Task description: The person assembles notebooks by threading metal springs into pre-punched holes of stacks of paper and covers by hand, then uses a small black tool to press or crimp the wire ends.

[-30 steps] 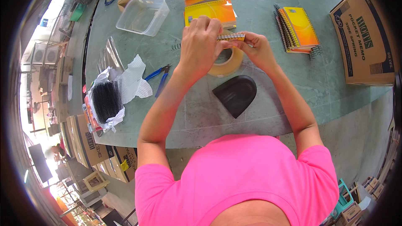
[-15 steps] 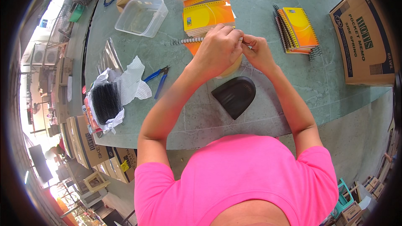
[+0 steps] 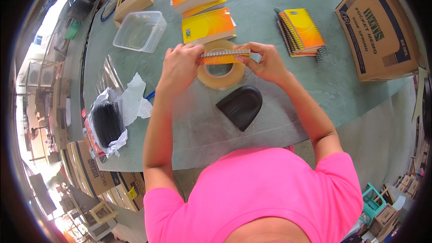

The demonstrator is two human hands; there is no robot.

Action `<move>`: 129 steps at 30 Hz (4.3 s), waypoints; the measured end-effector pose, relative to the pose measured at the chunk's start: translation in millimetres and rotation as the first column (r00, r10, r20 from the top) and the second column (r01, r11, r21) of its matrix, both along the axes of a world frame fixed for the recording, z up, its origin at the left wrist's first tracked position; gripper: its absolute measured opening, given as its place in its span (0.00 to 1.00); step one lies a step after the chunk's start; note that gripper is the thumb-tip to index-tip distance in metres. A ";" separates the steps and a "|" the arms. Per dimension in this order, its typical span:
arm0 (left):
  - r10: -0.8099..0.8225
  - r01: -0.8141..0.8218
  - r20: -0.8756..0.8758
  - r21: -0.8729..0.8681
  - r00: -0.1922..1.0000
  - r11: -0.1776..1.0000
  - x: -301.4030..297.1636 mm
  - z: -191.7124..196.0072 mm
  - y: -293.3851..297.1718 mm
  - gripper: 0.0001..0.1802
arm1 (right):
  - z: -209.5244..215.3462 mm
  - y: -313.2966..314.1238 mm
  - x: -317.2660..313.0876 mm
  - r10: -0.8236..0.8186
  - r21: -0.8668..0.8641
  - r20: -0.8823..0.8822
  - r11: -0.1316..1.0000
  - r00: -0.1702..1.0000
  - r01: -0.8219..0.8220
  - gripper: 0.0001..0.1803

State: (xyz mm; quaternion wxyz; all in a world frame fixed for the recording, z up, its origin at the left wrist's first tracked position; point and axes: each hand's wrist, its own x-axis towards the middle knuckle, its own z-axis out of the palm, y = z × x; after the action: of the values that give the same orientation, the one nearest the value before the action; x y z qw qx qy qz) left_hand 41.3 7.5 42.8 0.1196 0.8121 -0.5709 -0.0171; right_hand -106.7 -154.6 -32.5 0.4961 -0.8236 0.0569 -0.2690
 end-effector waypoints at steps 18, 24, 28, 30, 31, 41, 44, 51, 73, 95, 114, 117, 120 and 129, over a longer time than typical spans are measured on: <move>-0.025 0.002 -0.038 -0.507 0.999 0.862 -53.2 -5.4 23.7 0.22 | -45.6 -87.1 -71.5 -0.669 -0.830 -0.032 0.432 0.743 0.353 0.27; -0.025 -0.004 -0.057 -0.467 0.998 0.884 -36.5 -38.3 59.2 0.12 | -42.0 -82.3 -70.5 -0.672 -0.811 0.015 0.425 0.740 0.402 0.23; 0.045 -0.067 -0.053 -0.579 0.998 0.812 -0.2 -56.0 65.6 0.09 | -31.6 -86.3 -65.3 -0.656 -0.796 0.066 0.419 0.752 0.436 0.19; 0.049 -0.029 0.013 -0.654 0.999 0.756 25.7 -59.3 51.0 0.08 | -22.6 -88.7 -57.2 -0.691 -0.793 0.130 0.359 0.712 0.493 0.13; 0.046 0.014 0.070 -0.682 0.997 0.731 36.1 -57.9 42.9 0.08 | -15.9 -88.5 -51.3 -0.718 -0.785 0.084 0.379 0.691 0.490 0.12; 0.031 0.096 0.323 -0.370 0.946 0.924 43.8 -71.3 -26.1 0.14 | -13.3 -94.6 -45.7 -0.776 -0.809 0.117 0.288 0.619 0.513 0.08; 0.018 0.096 0.488 -0.207 0.872 0.974 40.6 -75.5 -26.9 0.13 | -16.6 -97.7 -47.1 -0.753 -0.817 0.134 0.284 0.644 0.502 0.08; -0.062 0.109 0.178 -0.272 0.982 0.956 58.9 -56.3 -30.9 0.08 | -9.4 -103.2 -52.5 -0.719 -0.792 0.067 0.383 0.692 0.475 0.12; -0.466 -0.524 -0.864 -0.491 0.190 0.696 -54.7 -59.2 -7.4 0.10 | 46.7 -13.4 -6.5 0.131 0.573 0.054 0.808 0.990 -0.138 0.20; 0.921 -0.936 0.247 -0.104 0.303 0.336 93.6 -112.6 284.1 0.11 | 56.0 7.0 57.2 -0.039 -0.500 -0.326 0.855 0.945 -0.137 0.11; 0.412 -0.618 -0.476 -0.447 0.777 0.647 30.4 -55.8 126.0 0.12 | 48.7 25.5 85.4 0.020 -0.596 -0.213 0.789 0.977 -0.147 0.11; 0.245 -0.587 -0.612 -0.453 0.752 0.671 6.7 -44.0 83.8 0.11 | 45.7 26.6 84.5 0.005 -0.596 -0.241 0.788 0.970 -0.152 0.11; 0.132 -0.504 -0.597 -0.515 0.791 0.693 1.1 -51.4 65.9 0.11 | 51.1 33.6 81.1 -0.011 -0.578 -0.293 0.799 0.956 -0.168 0.11; 0.225 -0.444 -0.404 -0.610 0.887 0.656 3.6 -51.3 48.7 0.10 | 53.7 28.7 82.3 0.038 -0.513 -0.333 0.831 0.942 -0.215 0.13</move>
State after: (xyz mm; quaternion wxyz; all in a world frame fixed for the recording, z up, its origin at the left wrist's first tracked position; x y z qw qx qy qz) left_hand 44.9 56.1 -8.5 0.4960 0.7886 -0.3497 0.0984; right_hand -24.3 -125.9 21.1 0.2443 -0.9637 -0.0001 -0.1078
